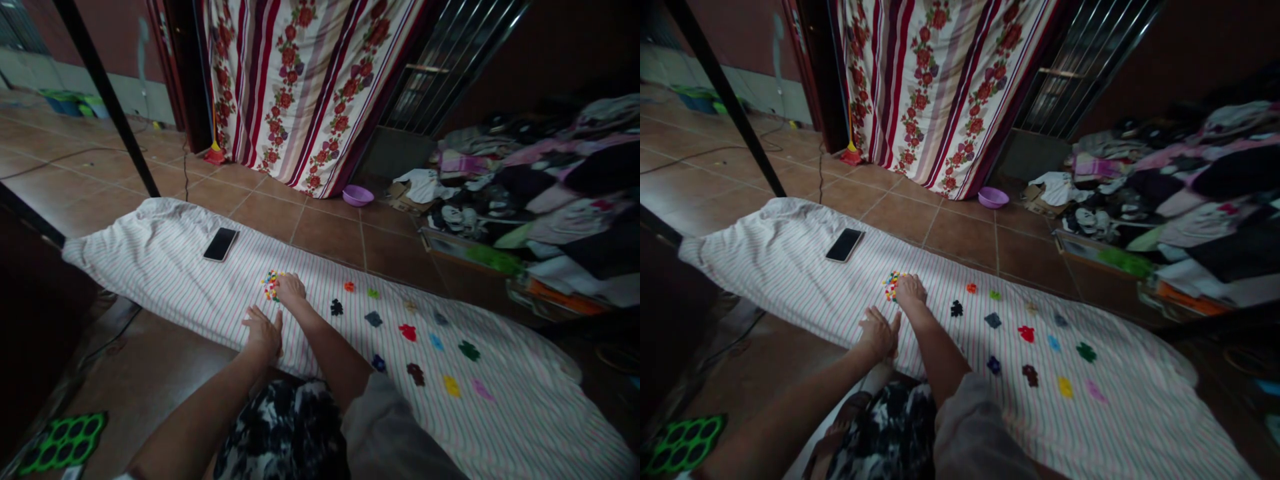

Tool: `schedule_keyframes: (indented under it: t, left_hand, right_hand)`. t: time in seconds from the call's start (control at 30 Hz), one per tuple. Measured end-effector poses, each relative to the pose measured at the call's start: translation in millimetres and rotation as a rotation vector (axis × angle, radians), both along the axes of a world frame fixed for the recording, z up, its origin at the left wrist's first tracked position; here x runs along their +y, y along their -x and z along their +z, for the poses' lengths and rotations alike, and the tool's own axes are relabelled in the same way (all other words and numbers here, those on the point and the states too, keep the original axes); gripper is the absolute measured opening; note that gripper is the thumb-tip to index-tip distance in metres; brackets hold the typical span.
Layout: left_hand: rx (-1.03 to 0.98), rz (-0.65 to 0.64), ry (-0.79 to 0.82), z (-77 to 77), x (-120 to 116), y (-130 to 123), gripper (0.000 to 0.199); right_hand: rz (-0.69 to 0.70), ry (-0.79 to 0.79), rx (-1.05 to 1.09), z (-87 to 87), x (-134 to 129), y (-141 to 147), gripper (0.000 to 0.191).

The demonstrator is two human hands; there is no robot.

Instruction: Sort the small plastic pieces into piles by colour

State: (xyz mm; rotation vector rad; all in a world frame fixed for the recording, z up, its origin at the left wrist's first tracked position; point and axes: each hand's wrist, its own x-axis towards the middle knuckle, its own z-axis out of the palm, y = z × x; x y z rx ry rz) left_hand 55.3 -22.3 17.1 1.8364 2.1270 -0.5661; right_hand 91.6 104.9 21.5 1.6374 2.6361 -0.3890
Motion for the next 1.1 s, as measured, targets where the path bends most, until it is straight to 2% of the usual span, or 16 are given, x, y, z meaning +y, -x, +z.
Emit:
schedule_keyframes:
  t: [0.33, 0.6, 0.77, 0.93, 1.1]
  left_hand:
    - [0.016, 0.003, 0.057, 10.8, 0, -1, 0.1]
    - [0.032, 0.019, 0.04, 3.6, 2, -2, 0.103]
    - [0.018, 0.024, -0.003, 4.9, 0, -1, 0.098]
    - [0.007, 0.041, 0.023, 10.8, 0, -2, 0.099]
    - [0.034, 0.014, 0.04, 15.1, -2, -2, 0.088]
  right_hand:
    - [-0.054, -0.007, -0.018, 5.8, -3, 8, 0.025]
    - [-0.077, -0.007, 0.101, 6.1, -5, 2, 0.022]
    - [-0.08, -0.016, 0.21, 3.1, -7, -7, 0.018]
    - [-0.06, -0.049, 0.31, -2.6, -11, -20, 0.015]
    - [-0.107, -0.056, 0.378, -10.4, -15, -36, 0.013]
